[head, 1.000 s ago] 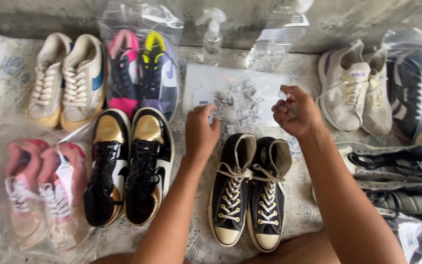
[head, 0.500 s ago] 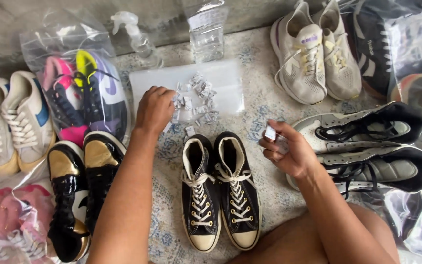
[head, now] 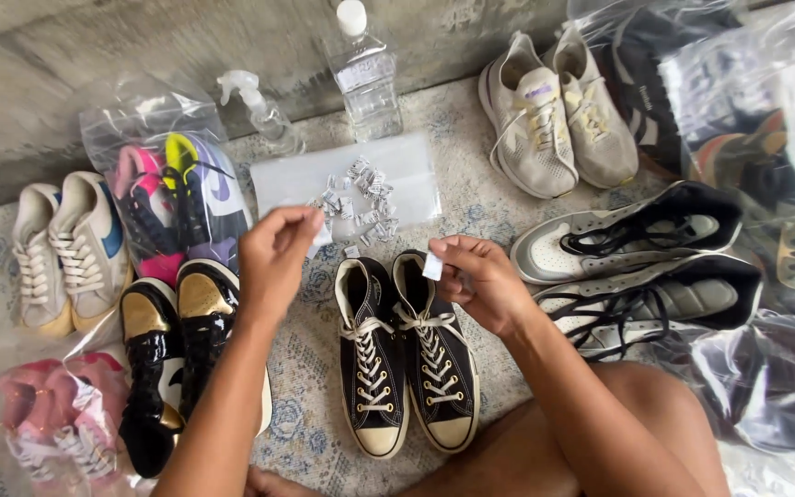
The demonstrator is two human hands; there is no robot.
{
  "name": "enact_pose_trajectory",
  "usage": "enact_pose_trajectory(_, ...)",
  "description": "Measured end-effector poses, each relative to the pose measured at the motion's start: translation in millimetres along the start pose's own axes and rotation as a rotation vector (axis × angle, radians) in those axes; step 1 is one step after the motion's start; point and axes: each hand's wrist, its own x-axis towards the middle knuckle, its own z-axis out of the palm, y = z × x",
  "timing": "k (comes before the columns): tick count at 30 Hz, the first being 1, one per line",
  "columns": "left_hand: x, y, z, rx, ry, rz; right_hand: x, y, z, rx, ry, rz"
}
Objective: The person laces a black high-top sneaker by threading white laces through the eyelets and tying a bow. They then place a small paper tag inside the shoe and repeat the process for the second shoe.
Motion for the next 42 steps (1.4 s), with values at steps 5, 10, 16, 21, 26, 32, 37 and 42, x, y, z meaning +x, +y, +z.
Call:
enact_pose_trajectory(5,-94,42,5,-0.336,-0.008,-0.17,-31,6,23,-0.077,-0.084,-0.08)
enact_pose_trajectory(10,-163,24,16,-0.572,-0.104,-0.355,-69,26,38,-0.28,-0.174,-0.042)
enact_pose_trajectory(16,-195,29,20,-0.76,-0.17,-0.594,-110,54,43,-0.494,-0.135,-0.127)
enact_pose_trajectory(21,-214,21,29,-0.594,-0.253,-0.342,-123,72,45,-0.43,-0.052,-0.122)
enact_pose_trajectory(26,-223,-12,26,-0.717,-0.191,-0.325,-128,64,31,-0.099,0.035,0.167)
enact_pose_trajectory(32,-224,-20,24,-0.84,-0.124,-0.404,-138,62,13,0.233,0.085,0.362)
enact_pose_trajectory(37,-219,-35,29,-1.14,-0.103,-0.605,-136,63,10,0.075,-0.117,0.138)
enact_pose_trajectory(42,-219,-42,28,-1.256,-0.073,-0.679,-134,68,3,-0.019,-0.073,0.094)
